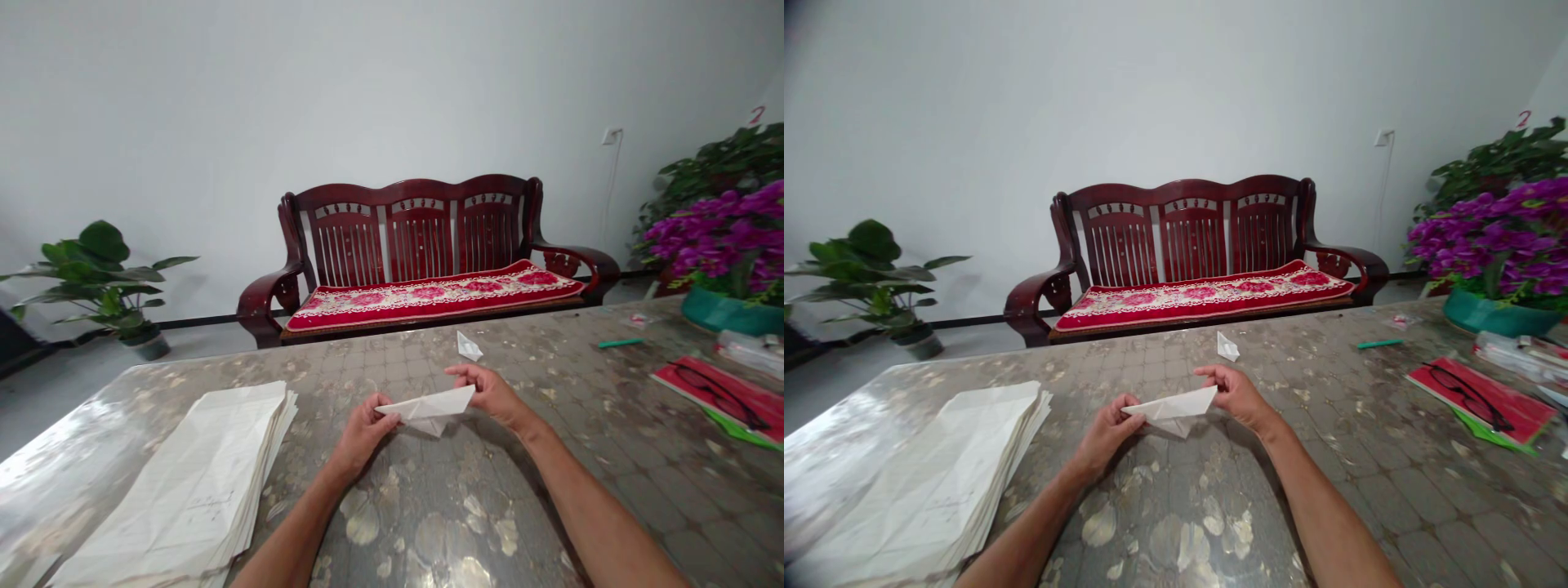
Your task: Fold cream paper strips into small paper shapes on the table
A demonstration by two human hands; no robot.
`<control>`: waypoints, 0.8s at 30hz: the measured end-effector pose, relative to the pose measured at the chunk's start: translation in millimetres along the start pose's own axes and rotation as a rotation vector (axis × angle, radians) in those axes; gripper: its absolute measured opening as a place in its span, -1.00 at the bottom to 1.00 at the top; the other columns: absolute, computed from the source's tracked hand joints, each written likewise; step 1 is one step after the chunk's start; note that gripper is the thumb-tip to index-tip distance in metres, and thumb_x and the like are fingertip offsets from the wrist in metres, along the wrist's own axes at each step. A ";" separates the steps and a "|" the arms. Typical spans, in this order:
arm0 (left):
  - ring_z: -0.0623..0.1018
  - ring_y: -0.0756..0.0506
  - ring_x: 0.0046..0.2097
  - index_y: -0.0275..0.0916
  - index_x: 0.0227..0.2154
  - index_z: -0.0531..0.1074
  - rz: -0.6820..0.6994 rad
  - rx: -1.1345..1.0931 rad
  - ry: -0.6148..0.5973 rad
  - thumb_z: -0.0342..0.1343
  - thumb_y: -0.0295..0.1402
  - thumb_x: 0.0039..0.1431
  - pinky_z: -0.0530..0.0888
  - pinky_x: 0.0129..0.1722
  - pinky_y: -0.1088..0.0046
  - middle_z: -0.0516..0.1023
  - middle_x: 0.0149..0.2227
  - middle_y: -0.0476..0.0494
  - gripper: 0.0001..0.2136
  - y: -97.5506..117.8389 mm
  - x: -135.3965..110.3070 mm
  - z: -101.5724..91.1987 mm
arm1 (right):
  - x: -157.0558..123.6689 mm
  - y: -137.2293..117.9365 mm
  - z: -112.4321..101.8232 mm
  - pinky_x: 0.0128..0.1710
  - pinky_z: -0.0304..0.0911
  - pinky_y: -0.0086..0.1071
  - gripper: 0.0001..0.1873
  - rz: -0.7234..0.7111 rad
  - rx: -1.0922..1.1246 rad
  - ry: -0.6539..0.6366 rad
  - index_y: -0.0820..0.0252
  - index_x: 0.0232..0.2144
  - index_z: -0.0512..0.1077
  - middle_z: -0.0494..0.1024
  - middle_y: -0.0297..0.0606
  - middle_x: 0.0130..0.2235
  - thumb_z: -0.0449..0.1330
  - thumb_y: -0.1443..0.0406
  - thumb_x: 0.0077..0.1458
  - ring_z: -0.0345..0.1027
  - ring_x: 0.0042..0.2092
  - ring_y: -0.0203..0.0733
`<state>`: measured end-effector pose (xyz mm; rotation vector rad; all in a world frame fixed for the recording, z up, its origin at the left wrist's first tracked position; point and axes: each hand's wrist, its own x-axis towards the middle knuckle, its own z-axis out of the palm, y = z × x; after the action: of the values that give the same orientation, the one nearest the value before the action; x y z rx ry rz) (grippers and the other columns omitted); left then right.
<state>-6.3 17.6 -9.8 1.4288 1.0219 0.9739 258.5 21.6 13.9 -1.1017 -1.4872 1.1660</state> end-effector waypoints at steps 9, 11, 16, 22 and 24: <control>0.48 -0.03 -0.39 -0.19 -0.44 0.40 0.209 0.351 0.328 0.10 -0.16 0.07 0.39 -0.32 0.51 0.51 -0.47 0.02 -0.80 6.6 -5.1 -10.4 | 0.3 1.0 -5.4 -0.39 0.22 -0.42 -0.54 0.020 -0.041 0.182 0.17 -0.12 0.50 0.51 -0.26 -0.23 0.22 0.22 -0.14 0.31 -0.36 -0.28; 0.50 -0.04 -0.37 -0.18 -0.43 0.40 0.233 0.378 0.355 0.09 -0.18 0.09 0.41 -0.29 0.50 0.53 -0.45 0.02 -0.82 5.5 -6.0 -10.8 | -3.4 2.3 -8.0 -0.43 0.19 -0.46 -0.44 0.051 -0.028 0.112 0.16 -0.02 0.45 0.46 -0.29 -0.21 0.24 0.23 -0.16 0.26 -0.40 -0.33; 0.54 -0.05 -0.31 -0.17 -0.41 0.43 0.267 0.421 0.339 0.09 -0.23 0.13 0.43 -0.20 0.48 0.57 -0.40 0.01 -0.87 2.9 -7.8 -11.1 | -6.0 4.8 -1.0 -0.47 0.11 -0.50 -0.38 0.043 -0.109 -0.011 0.12 0.00 0.44 0.34 -0.41 -0.35 0.31 0.27 -0.22 0.14 -0.45 -0.39; 0.57 -0.05 -0.26 -0.17 -0.38 0.47 0.287 0.457 0.300 0.07 -0.26 0.15 0.44 -0.17 0.49 0.61 -0.35 -0.01 -0.87 1.4 -9.4 -11.7 | -2.5 5.5 5.7 -0.40 0.13 -0.47 -0.59 -0.080 -0.298 0.026 0.13 -0.22 0.55 0.36 -0.38 -0.30 0.29 0.36 -0.26 0.16 -0.40 -0.35; 0.57 -0.05 -0.27 -0.18 -0.37 0.48 0.307 0.461 0.275 0.07 -0.27 0.16 0.45 -0.18 0.50 0.61 -0.36 -0.01 -0.86 -0.3 -9.5 -11.2 | -2.4 7.1 6.4 -0.39 0.14 -0.46 -0.70 -0.091 -0.331 0.033 0.15 -0.32 0.56 0.39 -0.36 -0.31 0.26 0.37 -0.23 0.21 -0.38 -0.33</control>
<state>-19.8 11.8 -9.4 1.9092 1.3133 1.2346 253.4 19.3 5.8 -1.2511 -1.7267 0.8540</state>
